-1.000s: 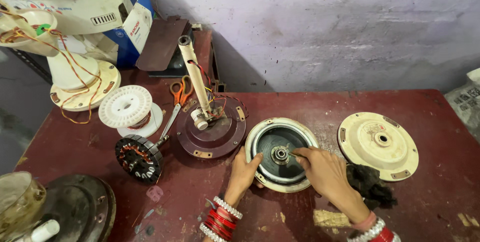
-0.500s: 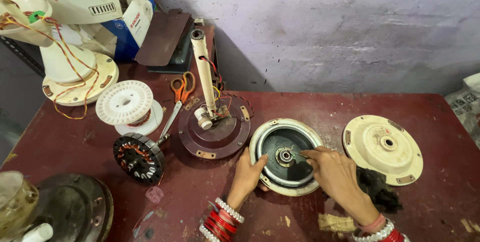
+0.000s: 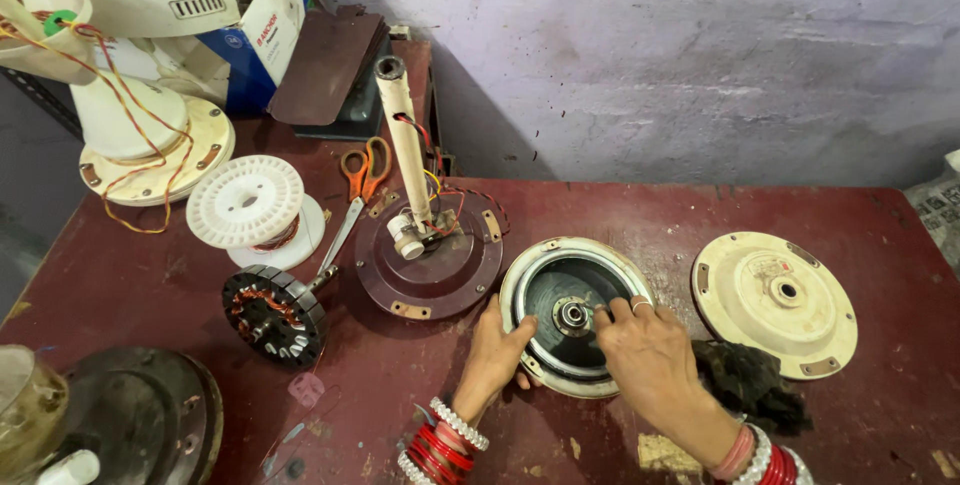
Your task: The person cleans the interior of a disassembled ceiling fan motor housing using a dark cloth and a small tool. They wipe the inner surfaces and central bearing area, remove a metal ring, and then clean the detached cover and ring separately.
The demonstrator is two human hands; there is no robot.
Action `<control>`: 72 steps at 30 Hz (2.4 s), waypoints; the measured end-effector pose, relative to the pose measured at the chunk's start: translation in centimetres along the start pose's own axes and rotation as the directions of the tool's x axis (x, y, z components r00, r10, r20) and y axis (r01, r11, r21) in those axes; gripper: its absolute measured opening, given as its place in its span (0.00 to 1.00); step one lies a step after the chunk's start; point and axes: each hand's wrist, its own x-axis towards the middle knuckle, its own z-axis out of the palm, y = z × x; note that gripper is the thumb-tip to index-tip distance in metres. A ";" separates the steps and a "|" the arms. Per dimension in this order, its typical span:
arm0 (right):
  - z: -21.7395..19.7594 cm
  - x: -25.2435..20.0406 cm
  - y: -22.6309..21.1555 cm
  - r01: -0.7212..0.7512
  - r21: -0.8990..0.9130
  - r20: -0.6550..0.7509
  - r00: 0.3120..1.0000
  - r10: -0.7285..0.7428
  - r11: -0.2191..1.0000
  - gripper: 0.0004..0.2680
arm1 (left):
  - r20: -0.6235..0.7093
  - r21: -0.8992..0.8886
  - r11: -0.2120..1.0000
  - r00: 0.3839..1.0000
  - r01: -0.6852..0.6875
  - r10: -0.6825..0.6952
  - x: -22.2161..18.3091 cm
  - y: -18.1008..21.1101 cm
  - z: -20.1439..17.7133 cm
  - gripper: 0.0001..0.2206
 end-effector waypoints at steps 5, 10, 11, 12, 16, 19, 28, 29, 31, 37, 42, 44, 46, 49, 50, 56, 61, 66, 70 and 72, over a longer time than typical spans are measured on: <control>0.2 0.3 0.9 0.098 0.036 -0.059 0.994 -0.095 0.995 0.13 | 0.024 0.003 1.000 1.000 0.008 -0.008 0.4 -0.2 -0.2 0.29; 1.4 1.0 2.3 0.180 0.044 -0.012 0.984 -0.179 0.983 0.11 | 0.026 0.032 0.999 0.999 0.031 -0.032 0.6 -0.2 -0.1 0.33; 1.6 1.3 2.4 0.219 -0.007 0.018 0.976 -0.219 0.976 0.10 | 0.027 0.030 0.999 0.999 0.026 -0.027 0.5 -0.1 -0.2 0.32; 1.8 1.7 2.5 0.259 -0.056 0.050 0.965 -0.256 0.964 0.10 | 0.028 0.029 0.999 0.999 0.022 -0.023 0.5 -0.1 -0.1 0.31; 1.5 3.7 3.9 0.249 0.024 0.257 0.934 -0.247 0.968 0.18 | 0.026 0.053 0.998 1.000 0.017 -0.018 0.4 0.0 -0.5 0.28; 0.6 5.0 5.6 0.116 0.091 0.385 0.912 -0.143 0.989 0.15 | 0.031 0.035 0.999 0.999 -0.009 0.007 0.5 0.1 -0.4 0.24; 0.3 3.8 5.9 -0.172 0.473 0.249 0.967 0.056 0.864 0.09 | -0.003 0.041 0.998 0.999 -0.040 0.040 0.4 -0.4 -0.3 0.21; 0.4 3.7 5.8 -0.199 0.482 0.275 0.959 0.069 0.853 0.09 | 0.002 0.036 0.998 0.999 -0.047 0.047 0.5 -0.3 -0.3 0.20; 0.5 3.3 5.7 -0.253 0.501 0.326 0.941 0.090 0.827 0.09 | 0.014 0.023 0.998 0.998 -0.065 0.065 0.7 -0.3 -0.4 0.20; 0.2 1.0 6.5 -0.548 0.694 0.343 0.822 0.454 0.468 0.10 | 0.003 -0.035 0.999 1.000 -0.028 0.029 1.0 -1.0 -0.8 0.19; 1.4 -1.2 7.6 -0.615 0.425 0.242 0.784 0.571 0.665 0.12 | -0.018 -0.036 0.998 0.999 -0.048 0.047 1.5 -1.9 -1.1 0.20; 2.5 -1.7 7.7 -0.580 0.413 0.213 0.811 0.545 0.702 0.13 | -0.013 -0.029 0.998 0.998 -0.055 0.055 1.5 -2.1 -1.2 0.19; 3.7 -2.1 7.5 -0.496 0.425 0.134 0.862 0.490 0.757 0.13 | -0.014 -0.019 0.998 0.998 -0.064 0.064 1.5 -2.2 -1.2 0.18; 4.8 -2.2 7.4 -0.582 0.372 0.288 0.813 0.506 0.723 0.18 | -0.021 -0.010 0.997 0.996 -0.083 0.083 1.3 -2.2 -1.1 0.17; 4.8 -2.2 7.5 -0.601 0.375 0.301 0.799 0.520 0.706 0.18 | -0.024 -0.011 0.996 0.996 -0.088 0.088 1.2 -2.1 -1.1 0.17; 1.1 -3.7 6.7 -0.506 0.625 0.205 0.841 0.500 0.595 0.16 | -0.037 -0.028 0.996 0.996 -0.080 0.079 1.0 -1.9 -0.9 0.15; -3.8 -6.5 4.1 -0.626 0.433 0.523 0.761 0.385 0.649 0.14 | -0.034 -0.011 0.996 0.996 -0.087 0.086 1.2 -1.9 -0.9 0.16; -6.9 -6.6 3.2 -0.518 0.439 0.495 0.821 0.284 0.734 0.13 | -0.024 -0.037 0.996 0.996 -0.082 0.081 1.0 -1.7 -0.9 0.16; -7.6 -5.6 3.1 -0.546 0.293 0.585 0.752 0.305 0.785 0.12 | -0.029 -0.002 0.997 0.996 -0.082 0.081 1.1 -1.6 -1.0 0.17; -7.7 -5.1 3.2 -0.556 0.263 0.645 0.709 0.285 0.789 0.10 | -0.012 -0.026 0.998 0.998 -0.063 0.063 1.1 -1.7 -0.9 0.17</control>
